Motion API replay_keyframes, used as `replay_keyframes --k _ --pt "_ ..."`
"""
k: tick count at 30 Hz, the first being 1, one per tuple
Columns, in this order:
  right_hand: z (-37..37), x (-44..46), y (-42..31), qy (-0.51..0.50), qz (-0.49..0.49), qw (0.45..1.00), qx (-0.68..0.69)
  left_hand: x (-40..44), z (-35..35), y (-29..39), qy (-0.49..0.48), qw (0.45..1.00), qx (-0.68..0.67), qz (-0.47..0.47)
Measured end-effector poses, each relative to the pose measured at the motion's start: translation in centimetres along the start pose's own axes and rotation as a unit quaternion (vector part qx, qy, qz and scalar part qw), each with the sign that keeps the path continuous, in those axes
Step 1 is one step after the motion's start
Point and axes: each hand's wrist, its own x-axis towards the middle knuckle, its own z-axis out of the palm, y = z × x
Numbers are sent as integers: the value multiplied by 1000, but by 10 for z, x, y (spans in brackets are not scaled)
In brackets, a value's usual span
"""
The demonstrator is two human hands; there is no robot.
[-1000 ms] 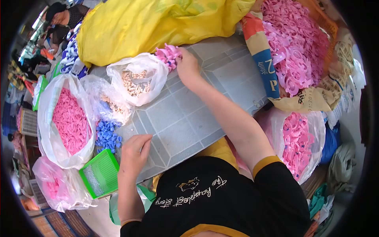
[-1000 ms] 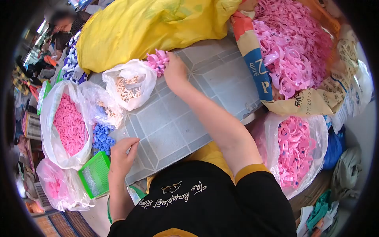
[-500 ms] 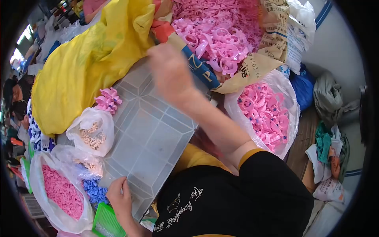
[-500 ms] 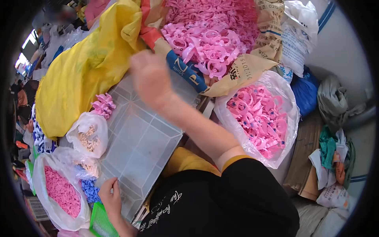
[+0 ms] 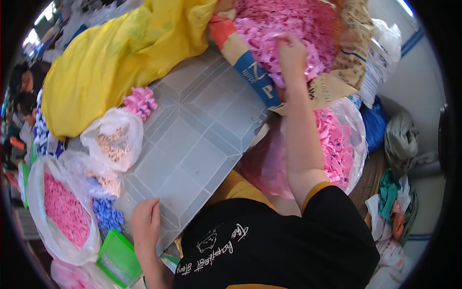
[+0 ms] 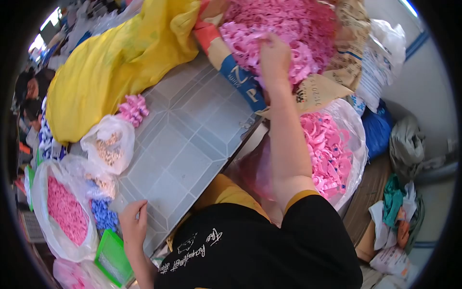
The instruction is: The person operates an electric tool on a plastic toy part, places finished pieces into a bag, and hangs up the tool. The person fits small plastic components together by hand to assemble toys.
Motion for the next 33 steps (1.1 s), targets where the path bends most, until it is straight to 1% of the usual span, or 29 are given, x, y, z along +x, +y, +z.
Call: replay_keyframes --k 2,5,6,7,9,10,11,13,14,16,17,19,20,22,24,25,27,28,31,33 --pt "9 12 11 65 -59 994 68 -6 -1 0 -1 1000 2 -10" --pt "11 26 12 44 89 968 229 -3 2 2 -10 1000 -4 -9" --pt "10 30 11 19 132 937 324 -4 2 1 -14 1000 -4 -10" --pt "6 32 4 18 176 902 393 -5 2 0 -17 1000 -2 -14" --pt "9 25 -13 -5 272 806 526 0 4 1 -25 1000 1 -1" --pt "5 15 -37 -6 277 764 583 -3 3 1 -27 1000 7 -12" --pt "9 26 1 -224 171 645 710 -4 7 -1 -24 1000 8 0" --pt "18 -3 -17 -340 171 594 708 -3 8 -6 -24 1000 8 14" --pt "19 -29 -56 -284 268 660 642 -1 6 -5 -27 999 3 26" --pt "36 -70 -74 -381 293 585 653 -1 0 -7 -32 999 3 14" --pt "43 -86 -79 -421 295 556 653 -4 -6 -11 -5 1000 13 9" --pt "63 -129 -89 -500 312 452 669 -6 -13 -19 41 999 30 17" --pt "69 -152 -97 -533 320 401 673 -6 -20 -23 81 995 49 -32" --pt "73 -189 -117 -578 332 432 608 -9 -41 -32 158 975 86 -127" --pt "77 -210 -136 -621 337 428 564 -11 -61 -51 242 949 128 -154" --pt "77 -219 -142 -642 339 425 541 -14 -71 -65 218 953 159 -141" --pt "85 -231 -151 -670 334 400 529 -22 -86 -94 168 955 218 -110" --pt "90 -236 -153 -679 328 391 528 -25 -87 -100 134 969 176 -112" --pt "105 -253 -156 -682 324 374 538 -30 -78 -109 82 962 226 -130" --pt "113 -263 -155 -675 337 369 543 -29 -75 -108 83 958 236 -140"
